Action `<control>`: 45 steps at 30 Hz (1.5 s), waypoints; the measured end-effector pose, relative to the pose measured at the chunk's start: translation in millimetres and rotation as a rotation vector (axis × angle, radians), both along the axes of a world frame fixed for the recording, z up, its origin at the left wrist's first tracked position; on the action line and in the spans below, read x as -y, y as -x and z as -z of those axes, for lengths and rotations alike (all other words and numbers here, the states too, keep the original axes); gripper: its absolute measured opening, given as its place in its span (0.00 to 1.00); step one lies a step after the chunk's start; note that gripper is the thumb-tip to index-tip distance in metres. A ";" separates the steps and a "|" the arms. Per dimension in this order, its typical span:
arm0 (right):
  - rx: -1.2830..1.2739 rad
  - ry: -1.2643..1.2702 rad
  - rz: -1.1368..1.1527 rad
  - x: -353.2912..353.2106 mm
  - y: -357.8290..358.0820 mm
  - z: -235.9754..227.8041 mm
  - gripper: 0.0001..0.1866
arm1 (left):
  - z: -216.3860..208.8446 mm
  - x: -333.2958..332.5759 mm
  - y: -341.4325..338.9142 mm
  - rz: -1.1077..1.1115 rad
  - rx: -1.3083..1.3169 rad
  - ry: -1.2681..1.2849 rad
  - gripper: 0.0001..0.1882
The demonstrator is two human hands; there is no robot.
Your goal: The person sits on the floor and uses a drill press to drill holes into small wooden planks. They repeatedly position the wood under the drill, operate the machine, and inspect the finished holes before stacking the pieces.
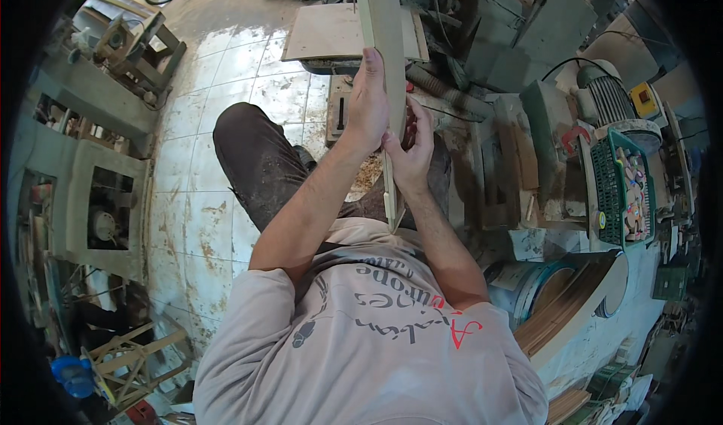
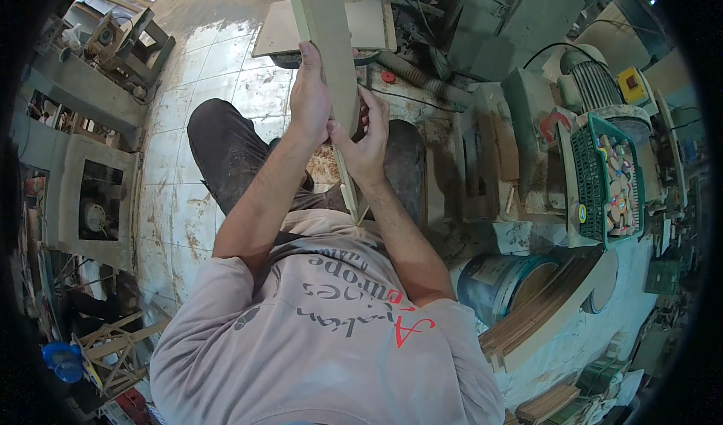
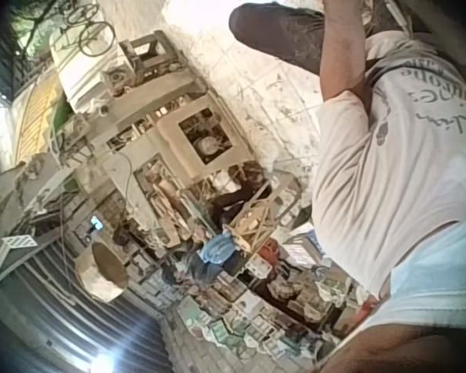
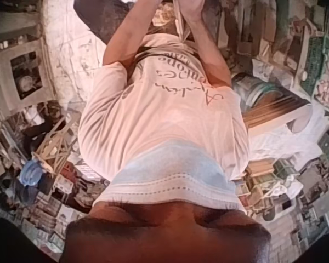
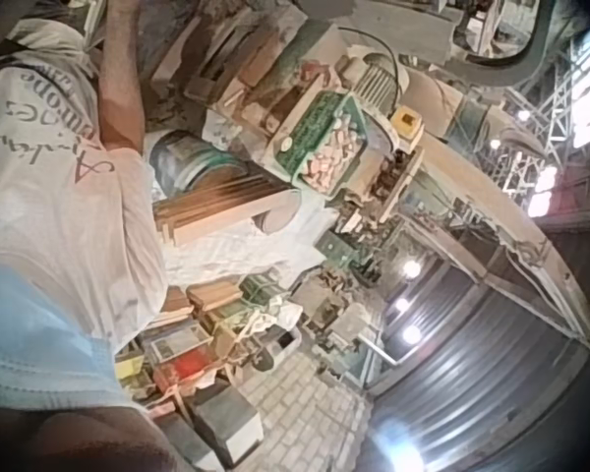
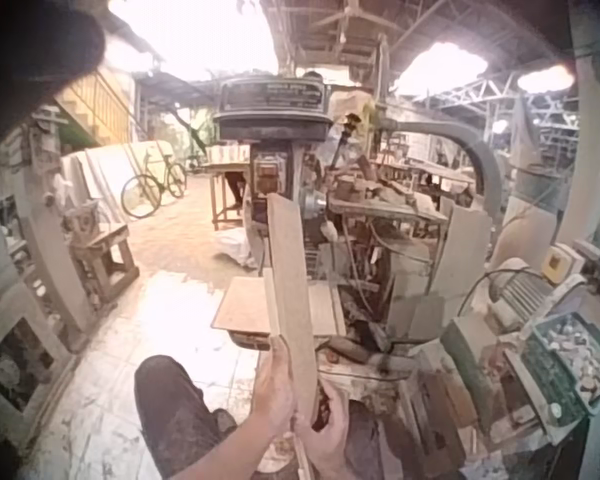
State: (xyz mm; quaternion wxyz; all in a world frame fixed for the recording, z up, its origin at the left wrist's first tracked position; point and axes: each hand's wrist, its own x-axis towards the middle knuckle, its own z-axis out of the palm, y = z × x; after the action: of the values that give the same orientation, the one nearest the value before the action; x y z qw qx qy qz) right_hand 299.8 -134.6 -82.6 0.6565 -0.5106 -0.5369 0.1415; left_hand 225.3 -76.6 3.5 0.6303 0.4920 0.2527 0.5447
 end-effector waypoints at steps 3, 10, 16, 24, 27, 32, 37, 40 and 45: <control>0.022 0.006 0.005 0.2 0.9 -0.9 0.36 | 2.6 -3.4 2.5 0.023 -0.018 0.010 0.39; -0.008 0.023 -0.002 3.4 1.6 9.8 0.36 | 6.2 -9.4 3.8 0.036 -0.036 0.004 0.39; 0.010 0.021 0.017 15.5 0.6 29.7 0.36 | 13.2 -10.4 0.3 0.054 0.028 0.041 0.39; -0.051 0.012 -0.018 12.5 -1.9 29.2 0.37 | 12.3 -13.5 -3.6 0.051 -0.029 0.020 0.41; -0.044 0.020 -0.016 14.1 -2.3 32.2 0.36 | 12.9 -11.6 -2.7 0.046 -0.039 0.020 0.41; -0.089 0.042 -0.031 16.4 -0.3 27.3 0.36 | 13.4 -12.1 -3.3 0.044 -0.046 0.023 0.41; -0.016 0.049 0.005 15.8 -0.7 26.6 0.36 | 13.7 -15.3 -0.8 0.060 -0.034 -0.016 0.39; -0.039 -0.006 -0.010 15.1 0.7 31.0 0.37 | 12.2 -10.2 -1.9 0.030 0.056 -0.014 0.36; -0.047 -0.023 -0.011 19.2 2.8 19.4 0.38 | 4.1 -7.7 5.7 0.075 0.080 -0.058 0.26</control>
State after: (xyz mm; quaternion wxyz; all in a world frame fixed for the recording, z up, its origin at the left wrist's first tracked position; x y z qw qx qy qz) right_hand 297.0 -153.8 -102.0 0.6739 -0.4968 -0.5257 0.1508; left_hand 219.7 -68.9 -0.7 0.6453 0.4972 0.1927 0.5470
